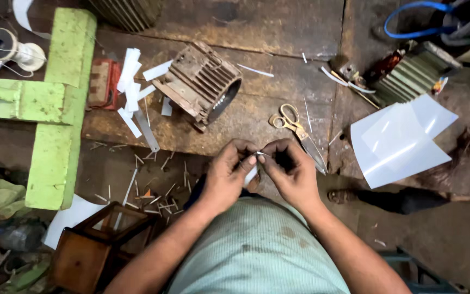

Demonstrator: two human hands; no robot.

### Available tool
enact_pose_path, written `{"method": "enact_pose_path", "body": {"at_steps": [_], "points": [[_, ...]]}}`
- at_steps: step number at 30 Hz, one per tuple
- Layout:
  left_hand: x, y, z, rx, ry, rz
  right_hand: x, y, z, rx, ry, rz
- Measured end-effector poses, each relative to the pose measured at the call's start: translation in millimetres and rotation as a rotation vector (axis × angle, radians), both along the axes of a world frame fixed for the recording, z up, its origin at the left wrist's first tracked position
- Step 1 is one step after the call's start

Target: The person cuts narrow strips from a translucent plastic sheet with scissors and inserts each strip into a slot of a ribbed electric motor housing on the bench, repeating the cut-and-insert cycle and repositioning the housing between strips.

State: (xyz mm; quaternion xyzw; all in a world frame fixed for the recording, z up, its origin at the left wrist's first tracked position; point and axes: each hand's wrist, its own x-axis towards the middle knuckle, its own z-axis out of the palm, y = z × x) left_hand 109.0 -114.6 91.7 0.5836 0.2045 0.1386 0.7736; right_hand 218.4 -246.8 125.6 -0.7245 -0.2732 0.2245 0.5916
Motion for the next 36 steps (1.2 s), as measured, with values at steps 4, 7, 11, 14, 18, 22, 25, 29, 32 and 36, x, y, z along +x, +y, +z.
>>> {"method": "enact_pose_path", "body": {"at_steps": [4,7,11,14,18,22,25,29,32,36], "points": [[-1,5,15,0.015,0.067,-0.012,3,0,0,0.066,-0.183,0.024],[2,16,25,0.155,0.051,-0.029,2,-1,3,0.077,-0.49,0.024],[8,24,30,0.249,0.227,-0.074,3,0,6,-0.017,-0.396,0.015],[14,24,30,0.695,0.043,-0.031,8,1,6,-0.068,0.039,0.025],[11,36,34,0.65,-0.105,-0.044,16,5,0,0.055,0.212,0.117],[8,61,36,0.709,-0.151,-0.132,14,19,-8,0.021,-0.037,0.062],[10,73,32,0.681,-0.106,-0.219,11,28,-11,-0.107,-0.12,0.079],[13,83,23,0.557,0.066,-0.121,5,36,-13,-0.142,-0.014,0.018],[10,96,16,0.497,0.064,-0.138,0,40,-12,-0.183,0.034,-0.147],[5,100,11,0.631,-0.156,-0.252,-13,45,0,-0.378,-0.233,-0.222]]}}
